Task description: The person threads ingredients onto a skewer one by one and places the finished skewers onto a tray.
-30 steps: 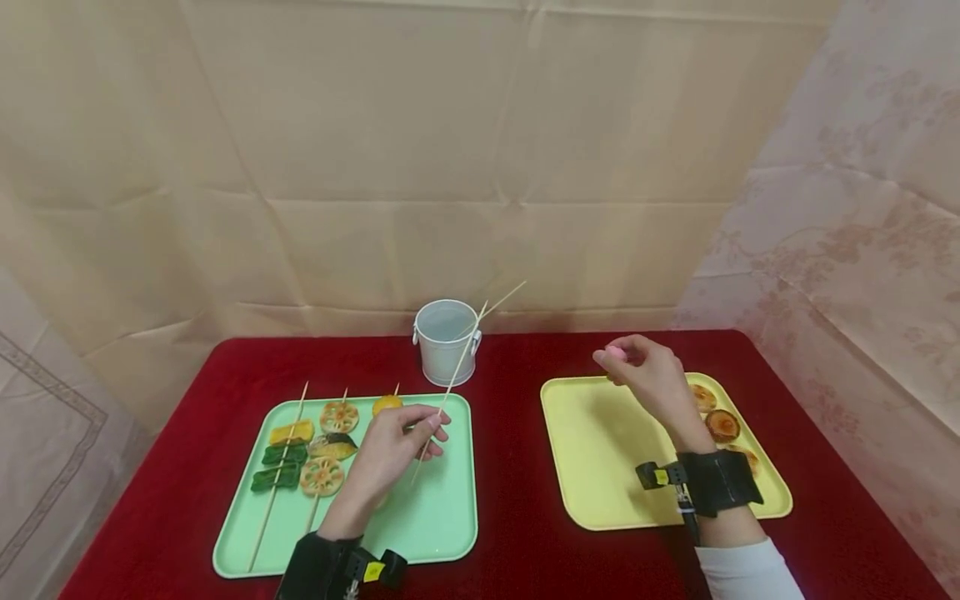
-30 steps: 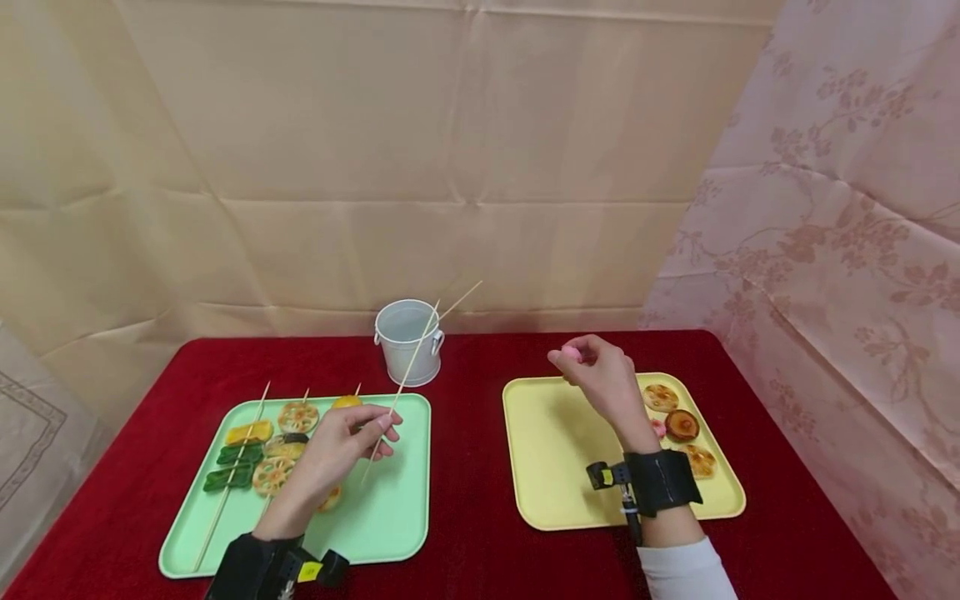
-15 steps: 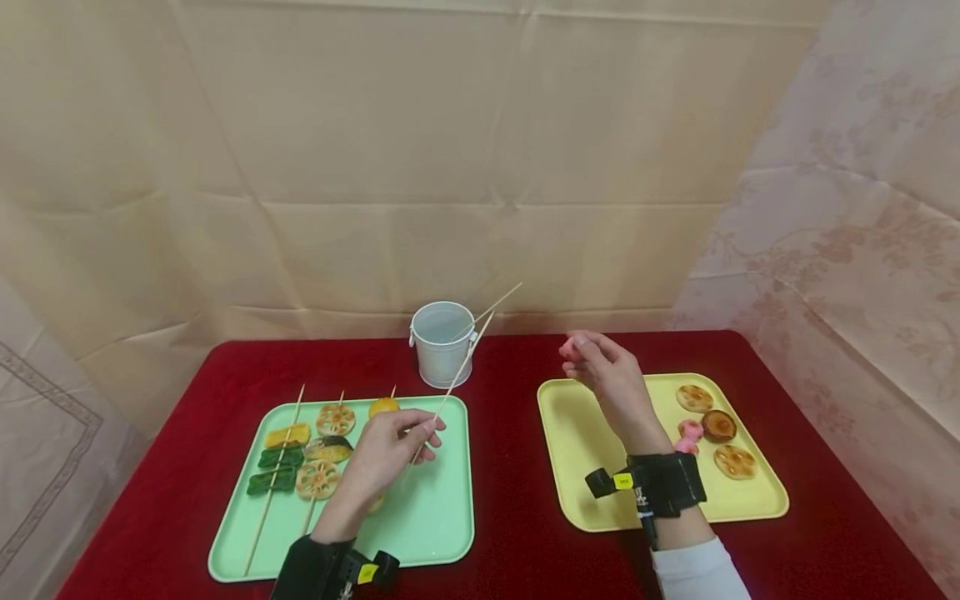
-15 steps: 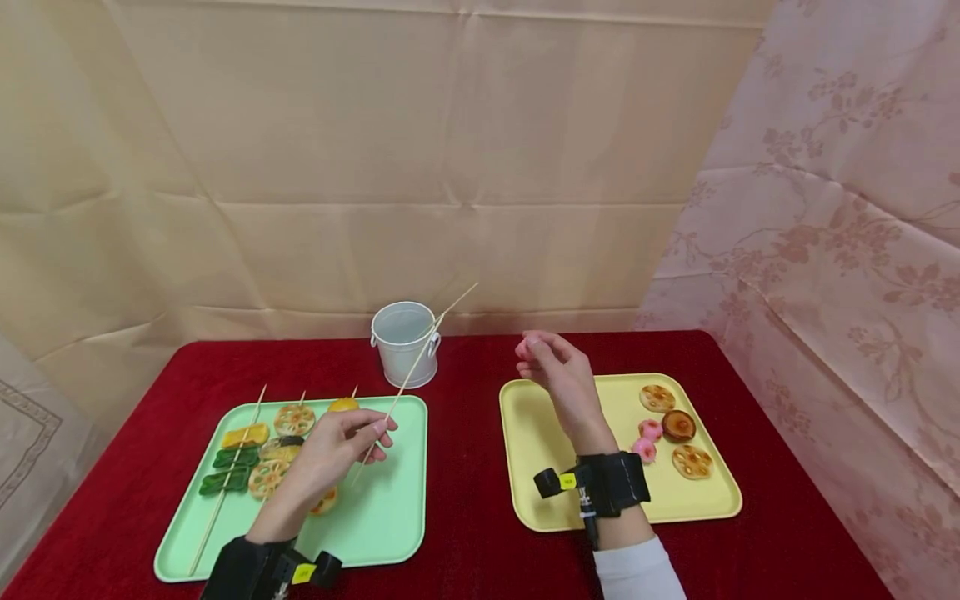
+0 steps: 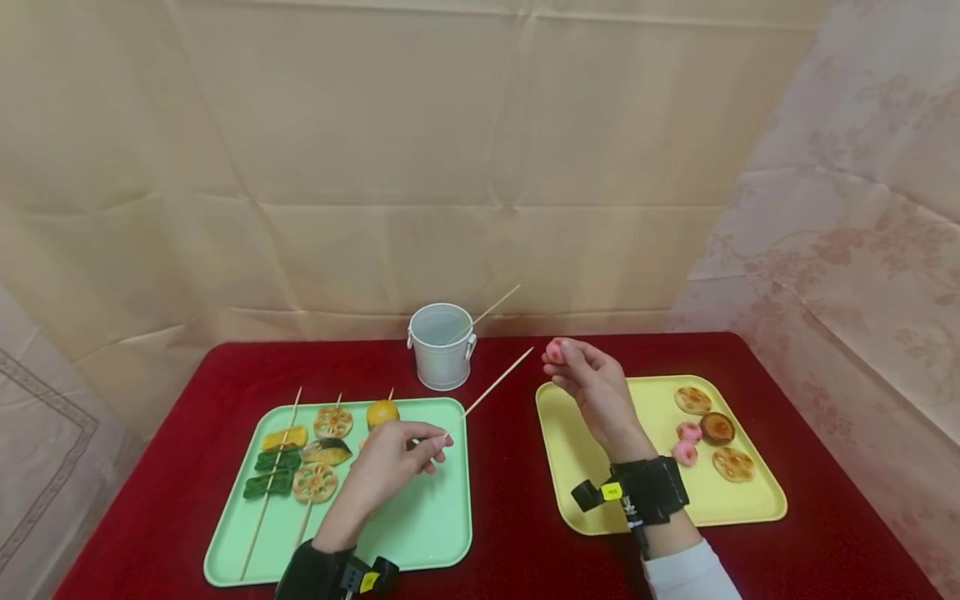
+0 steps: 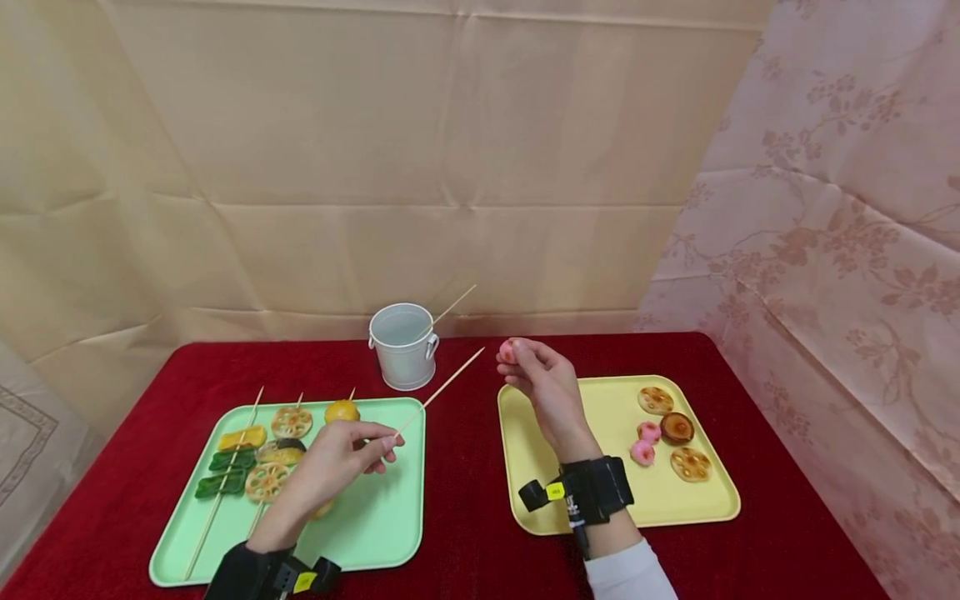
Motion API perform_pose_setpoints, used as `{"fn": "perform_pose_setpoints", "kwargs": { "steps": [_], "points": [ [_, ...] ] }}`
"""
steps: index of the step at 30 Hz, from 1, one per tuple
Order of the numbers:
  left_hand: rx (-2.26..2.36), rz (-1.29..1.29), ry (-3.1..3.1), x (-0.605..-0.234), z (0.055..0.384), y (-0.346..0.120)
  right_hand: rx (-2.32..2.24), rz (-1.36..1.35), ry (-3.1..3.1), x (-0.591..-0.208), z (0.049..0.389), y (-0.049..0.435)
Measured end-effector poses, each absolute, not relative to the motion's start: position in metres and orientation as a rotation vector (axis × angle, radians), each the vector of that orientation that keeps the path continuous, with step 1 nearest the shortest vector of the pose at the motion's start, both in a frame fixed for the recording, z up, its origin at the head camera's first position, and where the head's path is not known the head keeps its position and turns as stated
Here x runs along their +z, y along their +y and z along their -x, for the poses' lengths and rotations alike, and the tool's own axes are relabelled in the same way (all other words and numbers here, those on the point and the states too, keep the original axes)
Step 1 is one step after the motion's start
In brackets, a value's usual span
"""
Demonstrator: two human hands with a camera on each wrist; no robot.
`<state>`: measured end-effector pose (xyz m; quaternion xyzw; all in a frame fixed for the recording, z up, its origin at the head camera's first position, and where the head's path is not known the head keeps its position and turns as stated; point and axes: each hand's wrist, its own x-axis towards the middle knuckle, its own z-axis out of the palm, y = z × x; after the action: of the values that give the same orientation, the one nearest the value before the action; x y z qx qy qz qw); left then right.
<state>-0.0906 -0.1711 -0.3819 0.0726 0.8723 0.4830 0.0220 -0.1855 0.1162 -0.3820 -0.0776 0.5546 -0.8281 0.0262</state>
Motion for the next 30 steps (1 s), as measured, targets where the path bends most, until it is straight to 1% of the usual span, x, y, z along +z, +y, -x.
{"fn": "perform_pose_setpoints", "kwargs": {
  "steps": [16,30],
  "points": [
    [1.417,-0.197,2.756,-0.381,0.087,-0.167,-2.567,0.322,1.641,-0.375,0.178,0.107],
    [1.389,-0.182,2.782,-0.381,0.088,-0.164,-2.445,0.322,1.881,-0.376,0.177,0.105]
  ]
}}
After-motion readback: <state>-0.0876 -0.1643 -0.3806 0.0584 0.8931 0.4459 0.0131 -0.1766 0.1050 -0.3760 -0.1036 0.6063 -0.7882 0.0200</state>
